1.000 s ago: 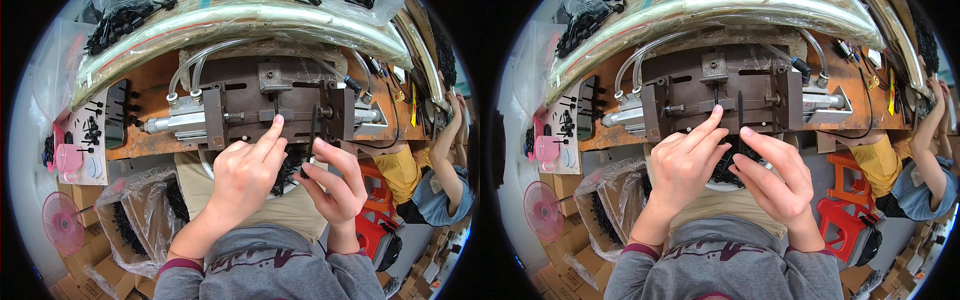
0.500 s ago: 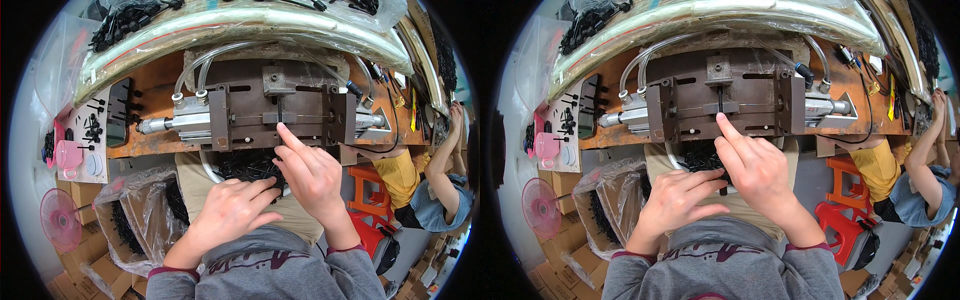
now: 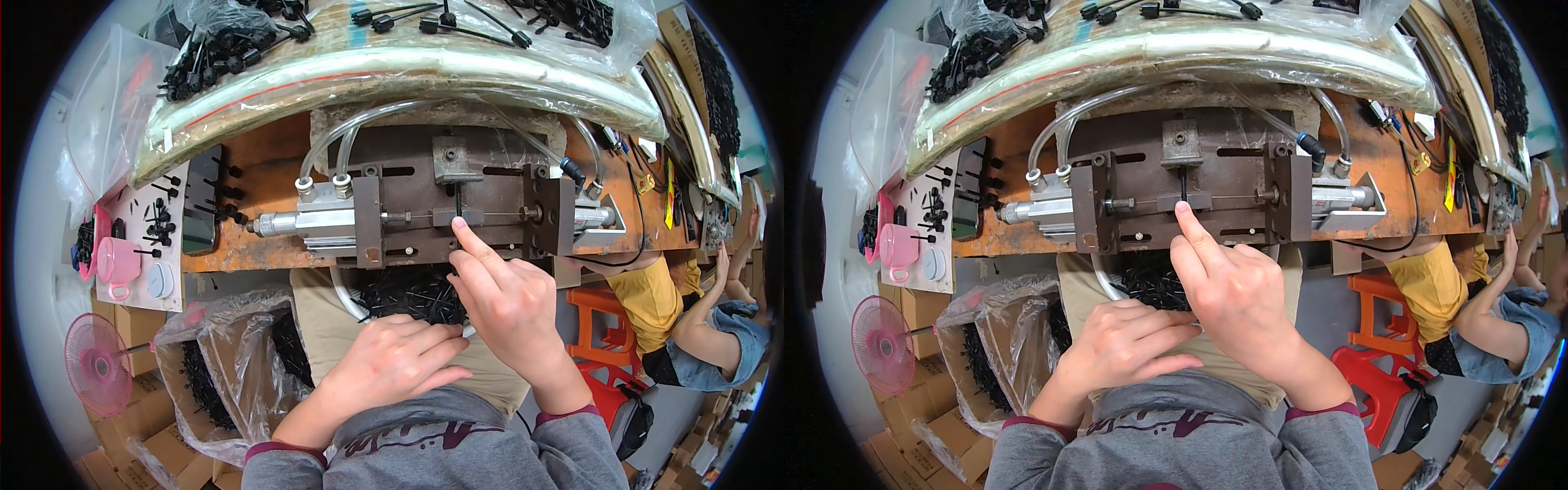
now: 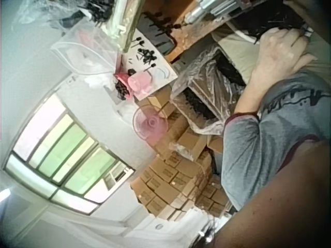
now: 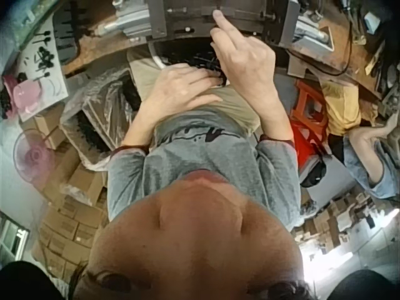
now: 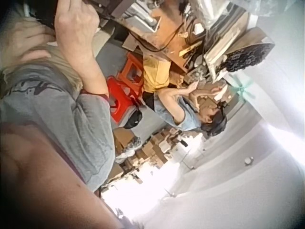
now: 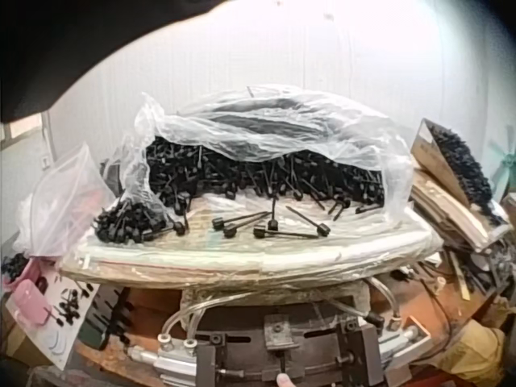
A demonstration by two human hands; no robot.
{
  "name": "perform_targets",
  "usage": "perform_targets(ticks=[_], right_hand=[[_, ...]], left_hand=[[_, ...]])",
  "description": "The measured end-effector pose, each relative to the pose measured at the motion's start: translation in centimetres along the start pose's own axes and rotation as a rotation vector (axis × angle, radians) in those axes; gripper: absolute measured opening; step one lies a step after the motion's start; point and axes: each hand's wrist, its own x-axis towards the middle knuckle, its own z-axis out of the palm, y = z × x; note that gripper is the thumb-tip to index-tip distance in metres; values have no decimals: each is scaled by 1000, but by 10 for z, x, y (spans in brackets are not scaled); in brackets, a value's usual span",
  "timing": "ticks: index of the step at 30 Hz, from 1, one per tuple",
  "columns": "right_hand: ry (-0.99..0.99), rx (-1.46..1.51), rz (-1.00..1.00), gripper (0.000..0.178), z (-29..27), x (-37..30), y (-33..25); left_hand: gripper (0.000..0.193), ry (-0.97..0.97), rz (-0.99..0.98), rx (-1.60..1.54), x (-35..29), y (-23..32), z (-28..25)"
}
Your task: Assembling small black plastic parts using a pneumatic machine at a workbench.
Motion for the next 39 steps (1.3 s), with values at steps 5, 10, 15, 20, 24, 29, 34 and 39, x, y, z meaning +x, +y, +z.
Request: perform_targets(ticks=[5,10,15,20,24,29,34,39], right_hand=[[304,-6,-178,23,-27,48,18],[543,-238,-246,19,-56,132,71],[227,-203,-95,22,-45,184,112],[352,-55,-85,17,-47,171,104],[150,698,35,10,-66,124,53],[-363,1238,267,10,-61,54,18],[-409,1567,432,14,-42,24,27],[-194,1830,638,16,-27,12,20]], left_hand=[[29,53,3,11,-10,-2,-1],[26,91,16,-5,-14,-2,2],[28,70,7,17,-12,6,-3],[35,145,5,3,-13,7,-6],[39,388,-63,-114,-17,1,-10],[63,523,-387,-828,-5,4,-33],[33,338,-230,-550,0,10,-41],[37,355,-73,-277,0,13,-30]])
